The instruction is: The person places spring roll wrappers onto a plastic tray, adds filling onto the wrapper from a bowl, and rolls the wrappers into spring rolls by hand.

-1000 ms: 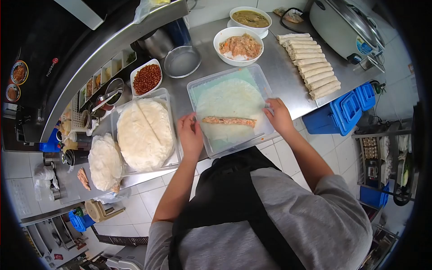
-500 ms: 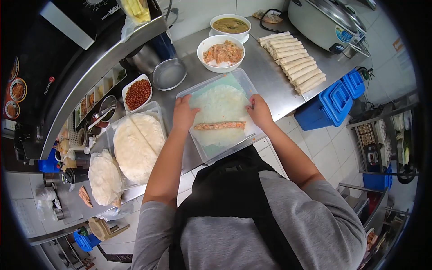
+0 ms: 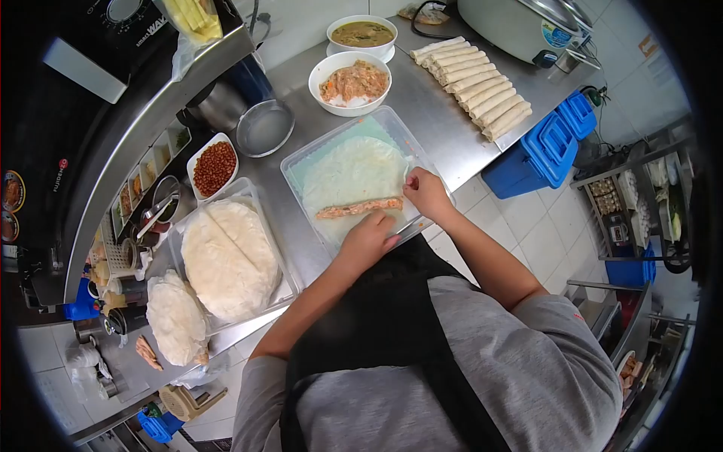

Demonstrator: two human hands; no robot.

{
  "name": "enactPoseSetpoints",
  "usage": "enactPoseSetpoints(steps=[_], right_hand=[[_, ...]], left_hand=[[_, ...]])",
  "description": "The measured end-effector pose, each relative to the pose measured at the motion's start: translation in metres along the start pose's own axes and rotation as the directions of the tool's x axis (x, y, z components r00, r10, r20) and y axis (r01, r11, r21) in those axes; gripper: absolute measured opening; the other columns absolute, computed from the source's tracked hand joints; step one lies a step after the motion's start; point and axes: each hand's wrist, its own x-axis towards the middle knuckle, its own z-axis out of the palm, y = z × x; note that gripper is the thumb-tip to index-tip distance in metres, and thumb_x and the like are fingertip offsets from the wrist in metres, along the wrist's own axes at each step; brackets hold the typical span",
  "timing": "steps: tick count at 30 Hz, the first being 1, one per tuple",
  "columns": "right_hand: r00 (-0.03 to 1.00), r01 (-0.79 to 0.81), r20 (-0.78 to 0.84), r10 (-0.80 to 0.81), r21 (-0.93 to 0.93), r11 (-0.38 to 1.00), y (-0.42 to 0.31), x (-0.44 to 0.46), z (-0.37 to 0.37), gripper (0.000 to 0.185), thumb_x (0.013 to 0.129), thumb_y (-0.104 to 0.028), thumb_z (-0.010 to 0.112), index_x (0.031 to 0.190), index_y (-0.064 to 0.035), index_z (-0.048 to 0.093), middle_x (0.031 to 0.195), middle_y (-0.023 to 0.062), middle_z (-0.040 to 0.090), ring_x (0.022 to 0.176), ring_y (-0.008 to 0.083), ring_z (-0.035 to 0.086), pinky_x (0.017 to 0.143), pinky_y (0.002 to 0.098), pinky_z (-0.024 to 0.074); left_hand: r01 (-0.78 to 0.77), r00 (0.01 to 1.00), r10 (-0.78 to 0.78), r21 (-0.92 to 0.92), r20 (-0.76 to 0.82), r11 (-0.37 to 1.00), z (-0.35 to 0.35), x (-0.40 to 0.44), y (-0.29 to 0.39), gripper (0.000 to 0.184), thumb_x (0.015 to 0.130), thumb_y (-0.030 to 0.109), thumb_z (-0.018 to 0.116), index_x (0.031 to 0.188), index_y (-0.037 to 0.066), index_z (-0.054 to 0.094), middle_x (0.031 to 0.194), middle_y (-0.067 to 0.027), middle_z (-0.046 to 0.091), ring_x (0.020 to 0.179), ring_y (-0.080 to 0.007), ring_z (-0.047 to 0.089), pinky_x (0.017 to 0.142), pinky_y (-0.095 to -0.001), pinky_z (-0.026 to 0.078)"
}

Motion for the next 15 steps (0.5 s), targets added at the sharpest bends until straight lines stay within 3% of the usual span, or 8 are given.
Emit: enactPoseSetpoints(steps=[2, 4, 6, 8, 15], right_hand=[[1.0, -0.006, -0.008, 0.007, 0.069, 0.998, 0.008, 0.003, 0.004, 0.021, 0.079, -0.009, 0.072, 0.093, -0.0017, 0.057, 0.079, 0.0135, 0.063, 0.071, 0.0274, 0.063, 0.067, 0.0378, 0.0507], [1.0, -0.013, -0.011, 0.014, 0.143, 0.99, 0.002, 0.004, 0.001, 0.024, 0.081, -0.008, 0.072, 0.098, -0.0025, 0.055, 0.078, 0.0112, 0.062, 0.068, 0.0233, 0.061, 0.065, 0.0362, 0.0502], [0.972, -0.21, 0.18, 0.153, 0.363, 0.908, -0.005, 0.004, -0.006, 0.03, 0.086, -0.007, 0.07, 0.107, -0.0048, 0.05, 0.077, 0.0064, 0.06, 0.068, 0.0153, 0.059, 0.064, 0.0317, 0.0495], [0.968, -0.226, 0.198, 0.157, 0.403, 0.887, -0.01, 0.004, -0.006, 0.031, 0.086, -0.005, 0.07, 0.11, -0.0054, 0.049, 0.077, 0.0051, 0.06, 0.069, 0.0134, 0.058, 0.064, 0.0298, 0.0491], [0.978, -0.182, 0.181, 0.105, 0.492, 0.852, -0.008, 0.007, -0.006, 0.035, 0.087, -0.005, 0.071, 0.116, -0.0057, 0.05, 0.079, 0.0033, 0.059, 0.069, 0.0119, 0.058, 0.064, 0.0277, 0.0488]], left_hand=[[0.09, 0.99, -0.075, 0.125, -0.118, 0.988, 0.01, 0.012, 0.007, 0.02, 0.084, 0.018, 0.071, 0.096, 0.004, 0.063, 0.09, -0.0112, 0.058, 0.088, -0.0307, 0.064, 0.073, -0.0388, 0.056], [0.098, 0.991, -0.077, 0.193, -0.114, 0.976, 0.02, 0.015, 0.003, 0.019, 0.084, 0.018, 0.069, 0.094, 0.004, 0.062, 0.09, -0.011, 0.059, 0.087, -0.0303, 0.065, 0.072, -0.0394, 0.056], [0.107, 0.991, -0.081, 0.263, -0.109, 0.959, 0.027, 0.015, -0.002, 0.018, 0.084, 0.018, 0.068, 0.093, 0.003, 0.061, 0.09, -0.0108, 0.059, 0.087, -0.03, 0.065, 0.072, -0.0401, 0.057], [0.052, 0.997, -0.025, 0.441, -0.067, 0.896, 0.033, 0.015, -0.006, 0.015, 0.083, 0.017, 0.066, 0.091, 0.005, 0.061, 0.09, -0.0107, 0.06, 0.082, -0.0285, 0.066, 0.07, -0.0402, 0.057], [0.088, 0.987, -0.043, 0.301, -0.153, 0.949, 0.023, 0.015, 0.002, 0.013, 0.081, 0.014, 0.067, 0.089, 0.006, 0.06, 0.09, -0.0093, 0.061, 0.079, -0.0271, 0.065, 0.067, -0.0381, 0.056]])
